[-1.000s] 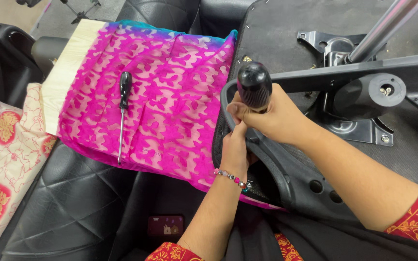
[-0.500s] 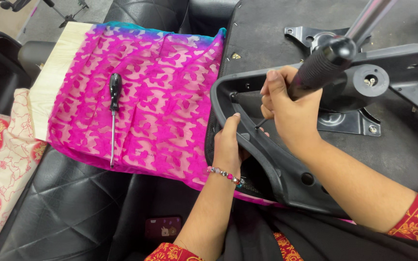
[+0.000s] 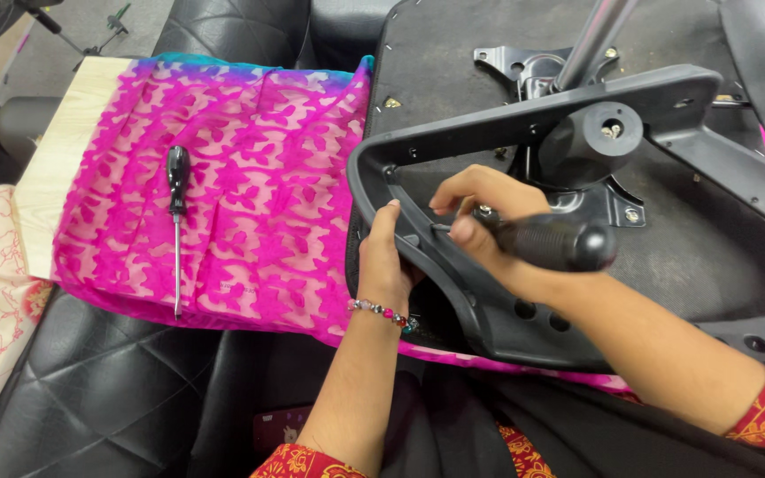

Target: The person uses a screwdriver to tighten screws on the underside of an office chair base, securing the central column and frame. The person works on multiple screw locations around the base while the chair remains upside down on a patterned cloth.

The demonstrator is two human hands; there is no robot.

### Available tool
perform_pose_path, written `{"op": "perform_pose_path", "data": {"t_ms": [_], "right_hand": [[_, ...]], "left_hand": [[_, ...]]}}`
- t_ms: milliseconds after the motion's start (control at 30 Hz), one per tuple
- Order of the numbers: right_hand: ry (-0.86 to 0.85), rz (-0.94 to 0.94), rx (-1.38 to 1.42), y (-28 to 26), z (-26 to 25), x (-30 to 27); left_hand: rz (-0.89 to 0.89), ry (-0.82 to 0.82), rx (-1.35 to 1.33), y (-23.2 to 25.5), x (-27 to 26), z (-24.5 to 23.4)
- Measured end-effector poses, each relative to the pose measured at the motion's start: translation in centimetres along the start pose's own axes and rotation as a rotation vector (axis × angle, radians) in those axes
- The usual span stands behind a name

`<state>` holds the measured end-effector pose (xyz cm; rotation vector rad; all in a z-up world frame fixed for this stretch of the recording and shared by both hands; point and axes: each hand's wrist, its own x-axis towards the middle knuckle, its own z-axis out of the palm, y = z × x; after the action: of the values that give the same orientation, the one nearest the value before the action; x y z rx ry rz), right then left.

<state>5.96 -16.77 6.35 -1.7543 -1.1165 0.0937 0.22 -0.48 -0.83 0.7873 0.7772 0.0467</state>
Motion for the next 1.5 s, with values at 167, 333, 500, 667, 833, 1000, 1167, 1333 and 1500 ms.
{"op": "perform_pose_path", "data": {"t_ms": [167,333,500,667,833,1000,1167,1333,1500], "right_hand": [[-0.102,0.071,-0.28,-0.2,-1.8,-1.4],[-0.157,0.473,-0.226,-0.6,-3.0,-4.8],[-0.179,0.249,-0.339,-0.6,-3.2,-6.4],[-0.193,0.193,-0.349,0.1,-3.1,-6.7],[-0.226,0.306,-0.273,0.2,-2.8,-6.0],[-0.192,0.261,-0.274,-1.0,-2.7,-6.6],[-0.089,0.367,-0.252,-1.1,-3.4,-7.0],[0.118,0.208,-0.157,-0.4,-4.7,-9.2],[0.418,0.213,0.131,-0.4,-5.7,-11.0]], "left_hand": [[0.008,0.048,0.046,0.4,-0.1,0.3],[0.538,0.425,0.837,1.9,-1.9,0.5],[1.3,0.498,1.344,3.6,-3.3,1.1],[1.199,-0.172,1.848,5.5,-1.3,2.6],[0.797,-0.501,2.081,7.4,1.9,3.8],[0.5,-0.657,2.012,9.0,5.2,4.2],[0.368,-0.805,1.96,9.1,7.5,3.4],[0.3,-0.723,1.931,8.6,8.0,2.8],[0.375,-0.674,1.934,8.3,7.2,3.0]]}}
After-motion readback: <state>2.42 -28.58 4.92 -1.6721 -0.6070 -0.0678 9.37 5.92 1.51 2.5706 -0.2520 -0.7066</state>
